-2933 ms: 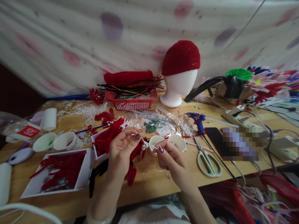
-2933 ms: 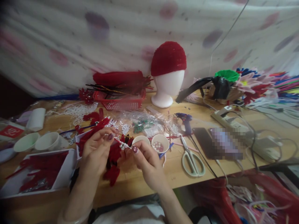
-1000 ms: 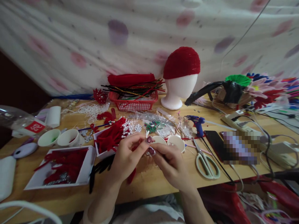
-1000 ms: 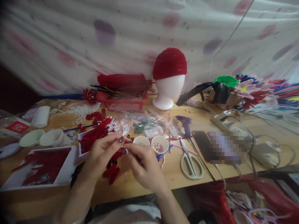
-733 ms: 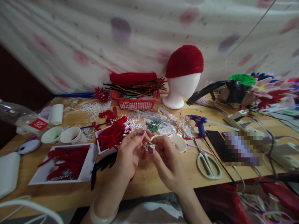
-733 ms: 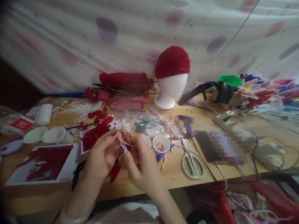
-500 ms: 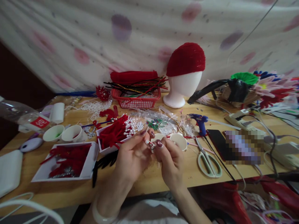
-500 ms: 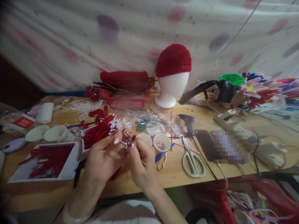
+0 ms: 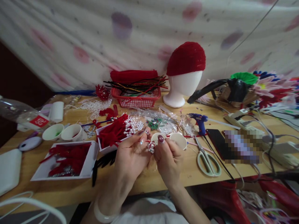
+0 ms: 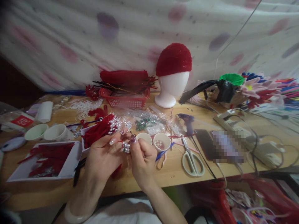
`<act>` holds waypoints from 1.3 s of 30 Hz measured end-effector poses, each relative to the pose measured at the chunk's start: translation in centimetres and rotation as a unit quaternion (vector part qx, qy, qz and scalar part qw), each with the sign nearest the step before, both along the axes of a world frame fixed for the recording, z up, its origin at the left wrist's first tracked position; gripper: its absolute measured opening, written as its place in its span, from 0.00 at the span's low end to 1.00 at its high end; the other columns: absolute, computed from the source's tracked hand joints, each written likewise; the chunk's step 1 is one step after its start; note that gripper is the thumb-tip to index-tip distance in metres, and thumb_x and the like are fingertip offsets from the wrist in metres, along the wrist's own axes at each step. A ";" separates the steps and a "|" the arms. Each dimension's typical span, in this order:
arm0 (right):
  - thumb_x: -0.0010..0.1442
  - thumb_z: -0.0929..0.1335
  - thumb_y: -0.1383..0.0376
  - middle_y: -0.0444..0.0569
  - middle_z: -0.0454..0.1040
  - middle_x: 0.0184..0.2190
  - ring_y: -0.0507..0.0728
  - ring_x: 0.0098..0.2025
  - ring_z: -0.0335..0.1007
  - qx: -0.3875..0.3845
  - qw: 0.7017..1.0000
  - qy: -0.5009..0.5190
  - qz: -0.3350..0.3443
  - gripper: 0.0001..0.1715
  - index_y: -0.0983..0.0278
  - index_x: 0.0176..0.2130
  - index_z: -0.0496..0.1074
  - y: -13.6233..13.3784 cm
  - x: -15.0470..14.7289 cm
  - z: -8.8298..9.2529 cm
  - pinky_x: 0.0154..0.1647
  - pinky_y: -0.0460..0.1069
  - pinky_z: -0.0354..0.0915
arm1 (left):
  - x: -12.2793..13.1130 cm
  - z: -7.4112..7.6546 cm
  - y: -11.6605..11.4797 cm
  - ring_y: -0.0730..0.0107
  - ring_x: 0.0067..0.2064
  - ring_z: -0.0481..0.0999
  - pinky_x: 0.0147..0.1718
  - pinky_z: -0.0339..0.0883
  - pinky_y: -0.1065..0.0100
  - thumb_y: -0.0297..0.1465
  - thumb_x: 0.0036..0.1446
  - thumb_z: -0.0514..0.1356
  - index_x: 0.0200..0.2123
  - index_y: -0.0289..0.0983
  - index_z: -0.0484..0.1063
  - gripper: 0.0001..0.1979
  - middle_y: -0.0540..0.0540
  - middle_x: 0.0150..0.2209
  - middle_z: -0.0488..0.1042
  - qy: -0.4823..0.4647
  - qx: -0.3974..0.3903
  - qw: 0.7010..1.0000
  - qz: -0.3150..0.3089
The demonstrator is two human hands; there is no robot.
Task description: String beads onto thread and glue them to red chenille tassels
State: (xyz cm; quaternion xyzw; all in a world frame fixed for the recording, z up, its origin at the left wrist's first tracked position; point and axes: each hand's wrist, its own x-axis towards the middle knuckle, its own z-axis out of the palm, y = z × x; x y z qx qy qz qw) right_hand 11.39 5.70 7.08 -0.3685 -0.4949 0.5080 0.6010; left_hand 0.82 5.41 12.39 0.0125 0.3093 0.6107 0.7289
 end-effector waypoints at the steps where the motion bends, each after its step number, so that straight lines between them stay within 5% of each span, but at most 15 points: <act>1: 0.68 0.68 0.48 0.36 0.47 0.18 0.49 0.19 0.40 0.006 1.000 -0.011 0.001 0.34 0.59 0.20 0.51 0.1 0.2 0.2 0.19 0.48 0.43 | -0.1 -0.1 0.1 0.67 0.33 0.78 0.40 0.77 0.66 0.23 0.49 0.64 0.28 0.35 0.76 0.02 0.47 0.27 0.76 0.003 0.002 1.000 -0.002; 7: 0.72 0.63 0.53 0.40 0.57 0.21 0.50 0.23 0.51 0.072 0.983 -0.128 0.114 0.27 0.61 0.24 0.60 1.3 2.2 2.3 0.24 0.47 0.51 | -0.9 -0.4 0.7 0.73 0.29 0.74 0.30 0.71 0.73 0.29 0.44 0.73 0.22 0.36 0.79 0.07 0.48 0.30 0.77 0.164 0.150 0.974 0.048; 11: 0.66 0.68 0.62 0.39 0.59 0.27 0.51 0.26 0.55 0.086 0.954 -0.225 0.177 0.07 0.61 0.43 0.67 1.5 3.1 3.3 0.26 0.46 0.54 | -0.9 -0.6 0.9 0.64 0.43 0.78 0.43 0.72 0.70 0.36 0.51 0.72 0.24 0.37 0.83 0.10 0.43 0.40 0.79 0.326 0.232 0.916 0.013; 13: 0.67 0.65 0.66 0.38 0.60 0.26 0.51 0.26 0.55 0.121 0.943 -0.253 0.178 0.02 0.61 0.42 0.67 1.6 3.1 3.5 0.26 0.46 0.54 | -0.8 -1.0 1.0 0.58 0.50 0.77 0.50 0.70 0.66 0.40 0.56 0.69 0.32 0.38 0.85 0.11 0.42 0.44 0.80 0.366 0.249 0.897 -0.009; 18: 0.69 0.65 0.63 0.40 0.63 0.23 0.50 0.23 0.55 0.109 0.956 -0.236 0.136 0.09 0.63 0.35 0.70 1.9 3.1 4.0 0.24 0.46 0.53 | -0.5 -2.6 0.8 0.57 0.51 0.78 0.53 0.68 0.64 0.51 0.62 0.61 0.49 0.40 0.79 0.24 0.41 0.44 0.80 0.349 0.227 0.905 -0.090; 22: 0.68 0.67 0.58 0.39 0.62 0.21 0.51 0.22 0.54 0.089 0.966 -0.230 0.075 0.14 0.62 0.32 0.70 2.3 3.8 3.7 0.22 0.46 0.51 | -0.4 -2.8 0.1 0.64 0.38 0.77 0.38 0.68 0.70 0.47 0.56 0.68 0.44 0.39 0.77 0.20 0.46 0.36 0.78 0.360 0.229 0.894 -0.138; 26: 0.70 0.65 0.58 0.38 0.57 0.18 0.50 0.21 0.51 0.143 0.942 -0.303 0.011 0.23 0.61 0.24 0.60 2.6 4.8 3.4 0.22 0.46 0.48 | -1.0 -2.4 -0.5 0.71 0.30 0.68 0.28 0.59 0.74 0.39 0.59 0.67 0.33 0.38 0.77 0.10 0.52 0.28 0.73 0.449 0.234 0.851 -0.139; 30: 0.70 0.65 0.57 0.37 0.48 0.18 0.49 0.21 0.45 0.156 0.938 -0.309 -0.008 0.29 0.60 0.22 0.50 2.5 4.9 3.2 0.21 0.47 0.45 | -1.7 -2.2 -1.2 0.69 0.30 0.66 0.28 0.58 0.73 0.35 0.61 0.64 0.33 0.39 0.78 0.07 0.52 0.28 0.71 0.496 0.253 0.814 -0.163; 39: 0.69 0.67 0.64 0.36 0.48 0.19 0.49 0.22 0.44 0.207 0.929 -0.302 -0.061 0.28 0.61 0.22 0.50 2.4 5.1 3.2 0.22 0.47 0.46 | -1.5 -2.0 -1.7 0.68 0.31 0.68 0.30 0.60 0.72 0.35 0.64 0.61 0.37 0.41 0.82 0.09 0.49 0.30 0.75 0.505 0.275 0.804 -0.154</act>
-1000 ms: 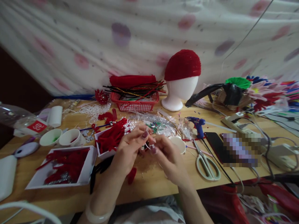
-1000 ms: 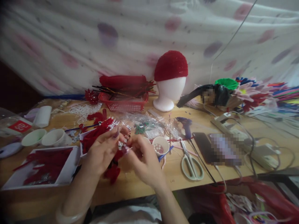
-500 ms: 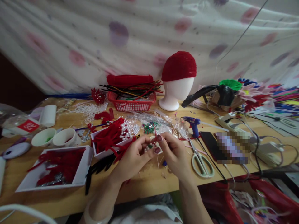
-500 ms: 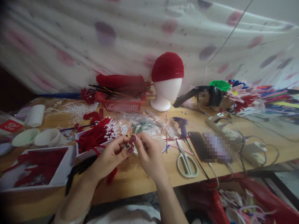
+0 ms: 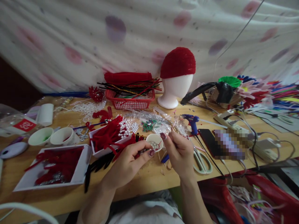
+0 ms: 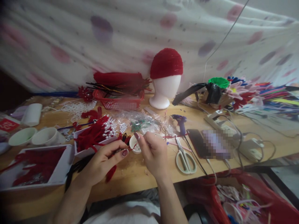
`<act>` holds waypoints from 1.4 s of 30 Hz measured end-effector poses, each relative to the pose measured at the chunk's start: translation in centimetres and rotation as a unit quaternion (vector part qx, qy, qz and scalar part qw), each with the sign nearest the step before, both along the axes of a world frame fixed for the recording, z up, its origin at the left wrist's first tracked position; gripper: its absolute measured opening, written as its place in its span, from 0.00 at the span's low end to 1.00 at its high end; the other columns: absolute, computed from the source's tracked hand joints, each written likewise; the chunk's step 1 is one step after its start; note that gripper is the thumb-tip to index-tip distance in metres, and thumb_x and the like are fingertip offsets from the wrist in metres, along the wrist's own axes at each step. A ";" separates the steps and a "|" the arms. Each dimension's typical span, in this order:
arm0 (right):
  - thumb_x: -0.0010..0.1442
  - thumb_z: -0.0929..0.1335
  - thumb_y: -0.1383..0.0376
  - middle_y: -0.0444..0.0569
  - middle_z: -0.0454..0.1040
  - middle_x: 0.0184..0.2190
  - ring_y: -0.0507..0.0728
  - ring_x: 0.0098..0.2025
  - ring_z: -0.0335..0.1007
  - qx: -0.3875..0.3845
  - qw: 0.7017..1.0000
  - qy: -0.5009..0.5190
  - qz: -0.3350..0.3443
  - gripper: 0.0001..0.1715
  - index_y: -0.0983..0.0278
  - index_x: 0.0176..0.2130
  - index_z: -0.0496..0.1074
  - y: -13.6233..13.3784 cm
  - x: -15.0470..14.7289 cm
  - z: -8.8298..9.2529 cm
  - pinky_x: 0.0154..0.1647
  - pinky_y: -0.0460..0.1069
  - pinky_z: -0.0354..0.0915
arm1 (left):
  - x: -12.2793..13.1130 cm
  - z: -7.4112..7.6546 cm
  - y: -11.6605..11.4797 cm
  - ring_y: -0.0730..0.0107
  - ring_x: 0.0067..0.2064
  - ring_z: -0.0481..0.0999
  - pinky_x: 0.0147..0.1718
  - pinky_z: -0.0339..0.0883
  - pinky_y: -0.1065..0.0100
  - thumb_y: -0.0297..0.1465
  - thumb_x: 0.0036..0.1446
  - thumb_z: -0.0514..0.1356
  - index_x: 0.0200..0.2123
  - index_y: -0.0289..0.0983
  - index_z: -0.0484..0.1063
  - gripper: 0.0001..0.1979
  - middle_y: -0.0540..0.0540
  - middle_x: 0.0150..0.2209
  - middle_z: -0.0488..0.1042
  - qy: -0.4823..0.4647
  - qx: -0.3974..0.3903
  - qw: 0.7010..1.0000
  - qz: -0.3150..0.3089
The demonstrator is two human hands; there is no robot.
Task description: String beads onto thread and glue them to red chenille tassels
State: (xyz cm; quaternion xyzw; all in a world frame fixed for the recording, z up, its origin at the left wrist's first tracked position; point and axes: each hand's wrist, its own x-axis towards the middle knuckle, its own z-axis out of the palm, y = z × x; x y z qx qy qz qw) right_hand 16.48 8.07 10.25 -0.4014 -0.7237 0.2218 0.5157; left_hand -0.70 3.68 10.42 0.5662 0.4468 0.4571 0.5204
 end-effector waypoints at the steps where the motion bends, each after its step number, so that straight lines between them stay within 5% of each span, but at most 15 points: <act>1: 0.69 0.67 0.64 0.36 0.48 0.19 0.49 0.22 0.44 0.004 1.000 0.002 -0.001 0.28 0.60 0.22 0.49 0.0 0.1 0.1 0.22 0.47 0.46 | 0.0 0.0 0.0 0.68 0.31 0.68 0.30 0.60 0.72 0.36 0.64 0.61 0.38 0.41 0.82 0.09 0.49 0.31 0.76 0.002 0.001 1.000 -0.003; 17: 0.67 0.68 0.68 0.35 0.46 0.19 0.47 0.21 0.41 0.051 0.998 -0.002 -0.026 0.28 0.61 0.22 0.48 0.1 0.9 -0.2 0.21 0.46 0.44 | -0.5 -0.2 -0.1 0.72 0.27 0.61 0.25 0.53 0.70 0.36 0.65 0.58 0.33 0.39 0.73 0.10 0.54 0.26 0.64 0.054 -0.013 0.998 -0.019; 27: 0.67 0.68 0.62 0.36 0.43 0.19 0.47 0.21 0.41 -0.016 0.999 0.038 0.004 0.31 0.60 0.22 0.46 0.9 0.2 -0.1 0.20 0.46 0.42 | -0.1 0.1 0.5 0.68 0.37 0.72 0.36 0.62 0.71 0.32 0.59 0.66 0.43 0.42 0.75 0.08 0.52 0.37 0.76 0.150 0.010 0.988 -0.035; 31: 0.68 0.67 0.63 0.36 0.42 0.19 0.47 0.20 0.39 -0.011 0.999 0.037 -0.005 0.32 0.60 0.21 0.44 1.0 0.2 -0.3 0.20 0.47 0.40 | -0.2 -0.5 0.3 0.64 0.43 0.75 0.42 0.64 0.69 0.35 0.65 0.60 0.44 0.42 0.75 0.07 0.49 0.40 0.77 0.130 0.013 0.991 -0.041; 34: 0.69 0.66 0.62 0.36 0.43 0.18 0.47 0.20 0.40 -0.019 0.999 0.022 0.031 0.31 0.60 0.21 0.45 1.2 0.2 0.3 0.19 0.46 0.41 | -0.2 -1.1 0.6 0.64 0.44 0.74 0.41 0.65 0.69 0.35 0.61 0.65 0.52 0.44 0.73 0.16 0.48 0.46 0.77 0.089 0.007 0.995 -0.046; 42: 0.67 0.67 0.58 0.36 0.41 0.19 0.48 0.21 0.38 0.007 0.996 -0.060 0.070 0.32 0.59 0.22 0.44 2.5 -0.4 3.5 0.20 0.47 0.39 | 1.4 -1.3 1.4 0.72 0.27 0.64 0.26 0.58 0.70 0.42 0.64 0.61 0.34 0.39 0.71 0.13 0.51 0.28 0.70 -0.076 0.000 0.994 -0.073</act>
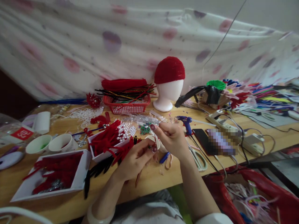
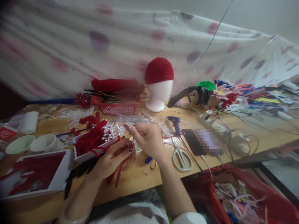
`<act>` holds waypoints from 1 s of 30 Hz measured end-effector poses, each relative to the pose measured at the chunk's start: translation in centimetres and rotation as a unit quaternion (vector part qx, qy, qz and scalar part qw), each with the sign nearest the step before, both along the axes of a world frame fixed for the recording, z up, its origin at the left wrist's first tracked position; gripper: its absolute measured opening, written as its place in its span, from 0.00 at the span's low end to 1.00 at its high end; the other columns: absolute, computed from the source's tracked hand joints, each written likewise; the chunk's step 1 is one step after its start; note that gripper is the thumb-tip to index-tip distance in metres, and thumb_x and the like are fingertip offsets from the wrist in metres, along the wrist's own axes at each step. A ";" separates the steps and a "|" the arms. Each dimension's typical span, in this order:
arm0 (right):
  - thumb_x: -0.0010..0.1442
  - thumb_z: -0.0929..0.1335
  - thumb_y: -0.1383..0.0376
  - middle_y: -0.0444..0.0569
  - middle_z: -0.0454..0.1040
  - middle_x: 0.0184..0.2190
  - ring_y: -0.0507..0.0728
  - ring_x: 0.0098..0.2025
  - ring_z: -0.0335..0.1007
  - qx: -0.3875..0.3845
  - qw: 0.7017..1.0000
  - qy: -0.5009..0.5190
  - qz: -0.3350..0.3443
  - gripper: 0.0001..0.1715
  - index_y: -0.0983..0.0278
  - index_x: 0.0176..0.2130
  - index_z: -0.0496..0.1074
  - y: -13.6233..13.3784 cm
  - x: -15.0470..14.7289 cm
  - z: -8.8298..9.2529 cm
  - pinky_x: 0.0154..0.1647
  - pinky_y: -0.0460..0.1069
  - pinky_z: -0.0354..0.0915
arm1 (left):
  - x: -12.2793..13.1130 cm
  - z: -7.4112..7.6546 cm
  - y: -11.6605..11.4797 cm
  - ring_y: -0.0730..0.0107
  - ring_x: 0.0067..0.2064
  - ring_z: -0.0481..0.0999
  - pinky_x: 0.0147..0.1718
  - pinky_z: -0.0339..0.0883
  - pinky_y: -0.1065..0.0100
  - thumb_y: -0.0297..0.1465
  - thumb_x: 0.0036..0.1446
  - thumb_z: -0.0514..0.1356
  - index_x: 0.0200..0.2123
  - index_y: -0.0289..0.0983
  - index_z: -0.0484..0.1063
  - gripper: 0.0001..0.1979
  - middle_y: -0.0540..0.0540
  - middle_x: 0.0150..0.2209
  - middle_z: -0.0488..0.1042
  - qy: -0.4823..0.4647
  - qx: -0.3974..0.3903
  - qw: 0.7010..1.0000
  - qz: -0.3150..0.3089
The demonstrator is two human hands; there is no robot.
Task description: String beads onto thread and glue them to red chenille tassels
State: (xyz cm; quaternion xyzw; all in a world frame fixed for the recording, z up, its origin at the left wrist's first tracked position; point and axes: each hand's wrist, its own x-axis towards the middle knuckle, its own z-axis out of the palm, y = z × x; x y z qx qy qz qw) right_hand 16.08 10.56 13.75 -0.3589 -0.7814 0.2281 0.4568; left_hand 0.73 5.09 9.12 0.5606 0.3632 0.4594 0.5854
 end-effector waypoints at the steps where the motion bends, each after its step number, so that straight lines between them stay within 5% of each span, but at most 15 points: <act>1: 0.67 0.67 0.59 0.36 0.41 0.19 0.48 0.22 0.37 0.008 1.000 -0.001 -0.008 0.32 0.59 0.22 0.44 0.0 0.0 0.2 0.21 0.47 0.38 | 0.1 0.2 -0.1 0.72 0.26 0.64 0.26 0.58 0.70 0.42 0.63 0.61 0.33 0.39 0.71 0.13 0.52 0.27 0.70 -0.009 -0.004 1.000 -0.002; 8: 0.68 0.66 0.53 0.36 0.44 0.19 0.49 0.22 0.42 -0.015 0.999 -0.016 0.038 0.31 0.59 0.22 0.48 0.0 0.2 1.3 0.22 0.48 0.41 | -0.5 1.3 -0.4 0.68 0.37 0.73 0.42 0.65 0.68 0.36 0.60 0.65 0.34 0.38 0.76 0.07 0.49 0.33 0.76 -0.056 0.014 0.998 -0.005; 14: 0.74 0.57 0.55 0.39 0.56 0.22 0.50 0.25 0.52 -0.035 0.997 -0.042 0.062 0.26 0.61 0.25 0.56 -0.4 1.6 2.6 0.27 0.48 0.49 | -0.6 1.8 -0.4 0.67 0.33 0.73 0.33 0.64 0.68 0.43 0.56 0.67 0.38 0.38 0.76 0.14 0.49 0.31 0.74 -0.036 -0.005 0.998 0.060; 19: 0.72 0.62 0.59 0.40 0.62 0.24 0.52 0.27 0.57 -0.055 0.996 -0.045 0.050 0.19 0.61 0.29 0.63 -2.5 3.2 2.8 0.30 0.48 0.54 | -0.2 1.3 -0.6 0.72 0.28 0.65 0.29 0.60 0.71 0.46 0.59 0.63 0.29 0.37 0.72 0.18 0.52 0.25 0.69 -0.025 -0.002 0.993 0.111; 27: 0.70 0.64 0.64 0.42 0.69 0.24 0.52 0.26 0.64 -0.150 0.985 -0.033 0.076 0.12 0.63 0.33 0.70 -6.2 4.0 -1.3 0.28 0.47 0.59 | 2.1 0.7 -0.8 0.74 0.28 0.70 0.30 0.65 0.74 0.42 0.51 0.72 0.31 0.36 0.76 0.16 0.51 0.26 0.74 -0.137 -0.048 0.963 0.225; 30: 0.70 0.65 0.65 0.46 0.75 0.30 0.55 0.34 0.71 -0.167 0.983 0.004 0.080 0.10 0.63 0.36 0.73 -6.9 2.9 -3.1 0.35 0.47 0.64 | 2.7 0.7 -1.1 0.76 0.24 0.67 0.24 0.64 0.74 0.41 0.43 0.76 0.31 0.37 0.76 0.18 0.53 0.24 0.73 -0.183 -0.128 0.951 0.213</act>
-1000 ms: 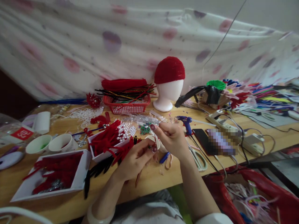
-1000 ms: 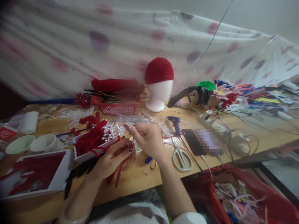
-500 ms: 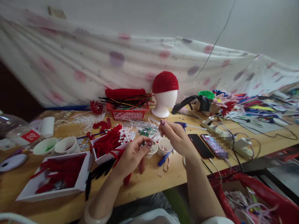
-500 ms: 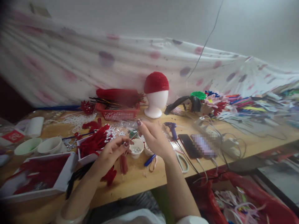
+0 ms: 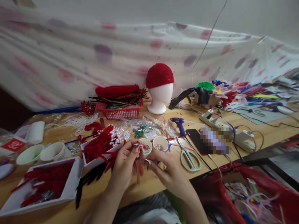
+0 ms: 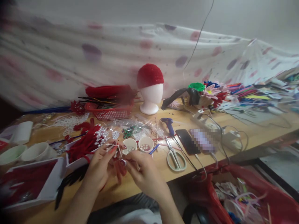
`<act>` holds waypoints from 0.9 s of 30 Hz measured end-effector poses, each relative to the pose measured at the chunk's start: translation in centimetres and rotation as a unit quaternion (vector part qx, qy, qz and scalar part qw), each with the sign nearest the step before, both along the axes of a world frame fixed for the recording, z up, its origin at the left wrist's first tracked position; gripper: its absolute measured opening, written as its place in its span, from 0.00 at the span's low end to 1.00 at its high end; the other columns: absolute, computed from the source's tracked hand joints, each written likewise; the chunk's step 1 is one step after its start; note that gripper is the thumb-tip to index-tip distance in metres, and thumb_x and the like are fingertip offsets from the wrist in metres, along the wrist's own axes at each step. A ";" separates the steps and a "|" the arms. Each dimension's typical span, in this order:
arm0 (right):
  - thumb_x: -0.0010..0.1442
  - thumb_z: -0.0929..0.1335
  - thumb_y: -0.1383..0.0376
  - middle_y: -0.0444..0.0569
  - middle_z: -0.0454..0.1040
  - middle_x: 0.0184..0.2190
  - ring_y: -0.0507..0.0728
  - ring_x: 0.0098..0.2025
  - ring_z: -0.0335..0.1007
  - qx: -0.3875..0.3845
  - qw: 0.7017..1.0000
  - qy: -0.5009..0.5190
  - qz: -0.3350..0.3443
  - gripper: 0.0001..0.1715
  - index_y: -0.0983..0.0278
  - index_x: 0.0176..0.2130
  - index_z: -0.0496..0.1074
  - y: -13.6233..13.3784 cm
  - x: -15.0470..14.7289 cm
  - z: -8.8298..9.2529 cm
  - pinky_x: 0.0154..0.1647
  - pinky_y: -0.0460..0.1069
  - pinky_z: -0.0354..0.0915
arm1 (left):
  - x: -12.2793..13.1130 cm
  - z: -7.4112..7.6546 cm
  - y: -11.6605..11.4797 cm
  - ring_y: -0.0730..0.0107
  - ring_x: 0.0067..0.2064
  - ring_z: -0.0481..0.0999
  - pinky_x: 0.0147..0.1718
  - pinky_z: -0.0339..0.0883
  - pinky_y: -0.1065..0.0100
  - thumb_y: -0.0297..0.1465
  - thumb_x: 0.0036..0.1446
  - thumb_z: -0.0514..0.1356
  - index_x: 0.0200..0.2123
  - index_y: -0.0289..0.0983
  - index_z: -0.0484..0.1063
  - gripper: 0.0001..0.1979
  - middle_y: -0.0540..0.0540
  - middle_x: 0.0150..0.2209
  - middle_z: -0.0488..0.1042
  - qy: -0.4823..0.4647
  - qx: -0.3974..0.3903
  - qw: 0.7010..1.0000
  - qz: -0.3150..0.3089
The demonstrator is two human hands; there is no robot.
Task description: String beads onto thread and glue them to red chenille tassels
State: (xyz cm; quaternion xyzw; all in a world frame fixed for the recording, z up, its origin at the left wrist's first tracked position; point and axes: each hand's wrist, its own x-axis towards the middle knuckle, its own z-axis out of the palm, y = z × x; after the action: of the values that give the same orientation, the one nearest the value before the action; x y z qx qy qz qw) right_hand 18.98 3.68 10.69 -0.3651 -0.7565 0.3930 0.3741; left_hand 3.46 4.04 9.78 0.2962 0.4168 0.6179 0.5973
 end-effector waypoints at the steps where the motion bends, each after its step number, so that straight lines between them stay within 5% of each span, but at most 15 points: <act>1: 0.70 0.65 0.65 0.47 0.76 0.33 0.55 0.37 0.73 0.001 1.000 0.003 -0.003 0.09 0.62 0.37 0.74 -0.2 -0.1 -0.3 0.38 0.48 0.65 | 0.1 0.0 0.0 0.76 0.22 0.66 0.23 0.64 0.75 0.41 0.41 0.76 0.31 0.36 0.76 0.19 0.53 0.23 0.73 -0.025 -0.026 0.999 -0.014; 4: 0.71 0.64 0.63 0.49 0.77 0.39 0.57 0.42 0.75 0.005 0.999 -0.032 -0.038 0.09 0.61 0.41 0.74 -0.7 1.8 -0.9 0.44 0.49 0.67 | 0.2 -0.1 0.1 0.78 0.22 0.65 0.22 0.62 0.77 0.40 0.38 0.78 0.28 0.35 0.75 0.20 0.54 0.21 0.70 -0.072 -0.076 0.994 -0.027; 6: 0.71 0.62 0.61 0.51 0.78 0.38 0.59 0.41 0.75 0.019 0.988 -0.091 -0.124 0.12 0.61 0.40 0.73 -0.9 4.7 -1.5 0.43 0.51 0.68 | 0.2 -0.1 0.4 0.80 0.23 0.64 0.22 0.59 0.79 0.38 0.38 0.78 0.27 0.35 0.74 0.20 0.55 0.21 0.69 -0.065 -0.080 0.995 -0.008; 10: 0.67 0.62 0.62 0.58 0.78 0.36 0.67 0.37 0.76 0.039 0.865 -0.337 -0.370 0.12 0.64 0.43 0.72 -0.4 10.6 -5.0 0.38 0.56 0.67 | 0.3 -0.2 1.1 0.79 0.25 0.64 0.23 0.58 0.77 0.39 0.41 0.76 0.26 0.35 0.73 0.19 0.55 0.22 0.67 0.002 -0.071 0.997 0.029; 13: 0.65 0.63 0.64 0.63 0.79 0.36 0.69 0.39 0.77 -0.015 0.815 -0.447 -0.368 0.12 0.67 0.43 0.72 0.8 12.2 -7.7 0.39 0.57 0.67 | 0.5 -0.1 1.5 0.77 0.26 0.65 0.26 0.60 0.74 0.40 0.40 0.76 0.26 0.35 0.73 0.19 0.53 0.23 0.69 0.013 -0.072 0.997 0.010; 16: 0.64 0.64 0.63 0.65 0.79 0.32 0.71 0.36 0.78 -0.046 0.797 -0.473 -0.374 0.11 0.67 0.38 0.72 2.2 12.0 -8.9 0.35 0.57 0.66 | 0.6 0.1 1.9 0.76 0.27 0.65 0.26 0.60 0.74 0.40 0.37 0.76 0.28 0.35 0.73 0.21 0.52 0.25 0.71 -0.001 -0.085 0.996 0.009; 21: 0.63 0.63 0.58 0.61 0.79 0.27 0.69 0.31 0.78 -0.054 0.805 -0.460 -0.370 0.16 0.60 0.27 0.69 2.7 12.6 -7.8 0.31 0.55 0.65 | 0.0 -0.1 2.1 0.73 0.28 0.66 0.28 0.62 0.73 0.42 0.41 0.75 0.27 0.37 0.70 0.20 0.54 0.24 0.68 0.016 -0.072 0.997 0.009; 25: 0.60 0.64 0.43 0.55 0.80 0.25 0.65 0.28 0.77 -0.093 0.888 -0.281 -0.351 0.25 0.59 0.28 0.73 0.0 14.1 -4.3 0.28 0.54 0.71 | -0.8 -1.0 2.0 0.71 0.31 0.69 0.31 0.63 0.73 0.45 0.54 0.69 0.29 0.38 0.71 0.17 0.52 0.26 0.70 0.073 -0.019 0.997 -0.013; 27: 0.56 0.70 0.41 0.56 0.82 0.33 0.66 0.36 0.80 -0.127 0.922 -0.152 -0.333 0.25 0.58 0.36 0.77 -1.9 14.0 -2.6 0.33 0.53 0.75 | -1.2 -1.4 1.9 0.71 0.32 0.69 0.32 0.63 0.73 0.46 0.59 0.65 0.30 0.39 0.71 0.17 0.52 0.27 0.70 0.103 -0.003 0.994 -0.023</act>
State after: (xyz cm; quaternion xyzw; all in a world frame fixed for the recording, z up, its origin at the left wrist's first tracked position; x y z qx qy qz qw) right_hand 32.99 1.83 8.13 -0.6960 -0.5826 0.2785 0.3141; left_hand 2.29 5.92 8.37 0.3663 0.4705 0.5690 0.5663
